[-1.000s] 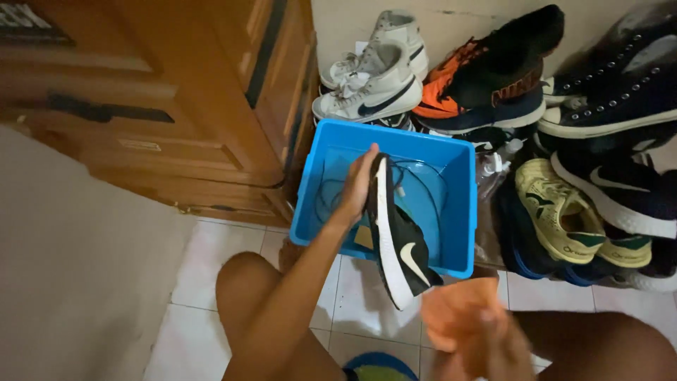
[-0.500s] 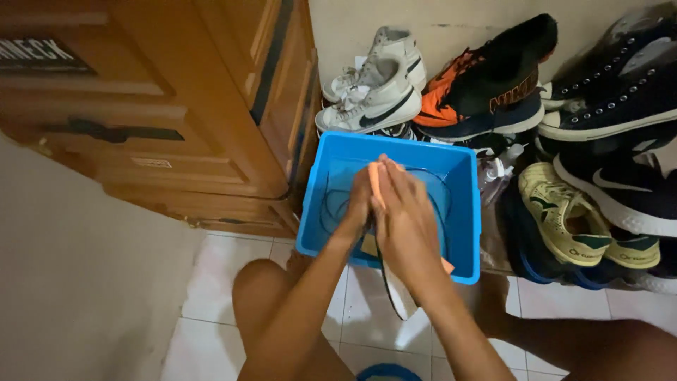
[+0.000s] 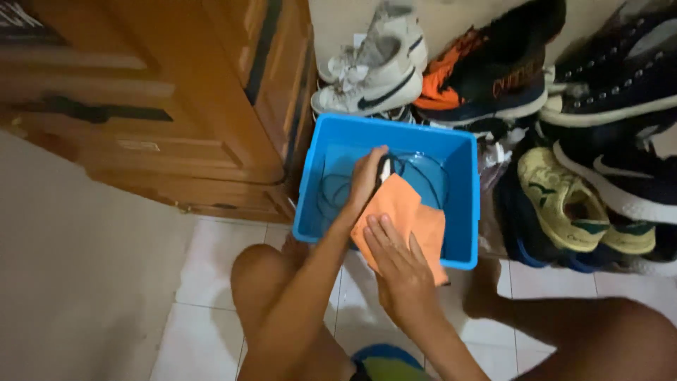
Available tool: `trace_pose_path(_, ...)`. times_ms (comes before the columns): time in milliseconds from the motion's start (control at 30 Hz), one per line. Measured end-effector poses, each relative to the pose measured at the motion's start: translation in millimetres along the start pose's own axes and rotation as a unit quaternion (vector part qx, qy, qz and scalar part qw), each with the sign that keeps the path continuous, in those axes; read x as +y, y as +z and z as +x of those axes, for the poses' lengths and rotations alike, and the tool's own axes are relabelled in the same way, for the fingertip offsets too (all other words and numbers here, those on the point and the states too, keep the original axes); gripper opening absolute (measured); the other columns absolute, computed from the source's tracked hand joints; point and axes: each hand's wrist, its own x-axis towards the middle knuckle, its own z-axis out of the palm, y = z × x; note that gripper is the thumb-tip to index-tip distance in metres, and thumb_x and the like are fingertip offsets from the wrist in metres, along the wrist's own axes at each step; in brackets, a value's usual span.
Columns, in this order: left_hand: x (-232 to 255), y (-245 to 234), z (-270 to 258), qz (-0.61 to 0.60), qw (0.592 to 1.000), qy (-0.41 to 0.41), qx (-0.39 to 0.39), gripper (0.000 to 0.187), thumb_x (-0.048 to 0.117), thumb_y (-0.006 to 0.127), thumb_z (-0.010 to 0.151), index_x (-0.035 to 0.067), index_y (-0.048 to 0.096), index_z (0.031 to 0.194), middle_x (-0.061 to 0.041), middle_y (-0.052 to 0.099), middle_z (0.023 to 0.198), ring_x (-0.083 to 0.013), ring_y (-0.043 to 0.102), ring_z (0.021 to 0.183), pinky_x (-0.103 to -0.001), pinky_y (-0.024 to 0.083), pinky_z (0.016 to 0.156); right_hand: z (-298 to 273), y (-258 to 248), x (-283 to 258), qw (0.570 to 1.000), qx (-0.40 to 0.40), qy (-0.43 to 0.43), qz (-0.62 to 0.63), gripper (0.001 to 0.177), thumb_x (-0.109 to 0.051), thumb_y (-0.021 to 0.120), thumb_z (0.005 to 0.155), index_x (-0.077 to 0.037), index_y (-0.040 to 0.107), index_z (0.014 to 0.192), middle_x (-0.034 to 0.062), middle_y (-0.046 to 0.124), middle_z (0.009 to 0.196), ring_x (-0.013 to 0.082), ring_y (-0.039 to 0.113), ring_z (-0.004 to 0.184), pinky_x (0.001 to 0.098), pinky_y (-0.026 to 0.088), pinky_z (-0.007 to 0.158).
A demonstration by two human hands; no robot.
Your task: The person is cleaning the sole and sides of a black and white sneaker using a brush and then wiping it with an orange cloth.
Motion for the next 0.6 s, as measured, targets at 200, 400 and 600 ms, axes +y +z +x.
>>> trace_pose_path(200, 48, 11, -44, -0.076, 0.994, -0.055, -0.055, 0.038, 0.041, 0.061, 0.092, 0.008, 0.058, 0.072, -0.012, 0.06, 0.054, -0.0261, 0.063, 0.045, -0.037, 0.051, 0.042, -42, -39, 12, 0.966, -0.041, 0.147, 0.206, 0.043, -0.011, 0.048, 0.1, -0.011, 0.062, 0.14, 0.0089, 0.067, 0.142, 0.0242, 0.064, 0.132, 0.0433, 0.047, 0.111)
trace_pose_path(400, 60, 10, -58, -0.054, 0.994, -0.064, -0.07, 0.039, 0.042, 0.059, 0.095, 0.009, 0.06, 0.074, -0.01, 0.061, 0.057, -0.0256, 0.067, 0.052, -0.034, 0.055, 0.05, -59, -94, 69, 0.87, 0.181, 0.44, 0.126, 0.037, -0.035, 0.044, 0.12, -0.005, 0.065, 0.114, 0.0112, 0.063, 0.098, 0.0244, 0.057, 0.089, 0.0388, 0.044, 0.081)
trace_pose_path(600, 57, 6, -56, -0.014, 0.996, -0.017, -0.086, 0.035, 0.044, 0.055, 0.096, 0.018, 0.056, 0.072, -0.001, 0.058, 0.063, -0.0186, 0.06, 0.057, -0.034, 0.05, 0.061, 62, -91, 12, 0.889, 0.253, 0.255, 0.284, 0.033, -0.025, 0.04, 0.119, -0.005, 0.033, 0.144, 0.013, 0.032, 0.144, 0.0256, 0.031, 0.133, 0.042, 0.023, 0.115)
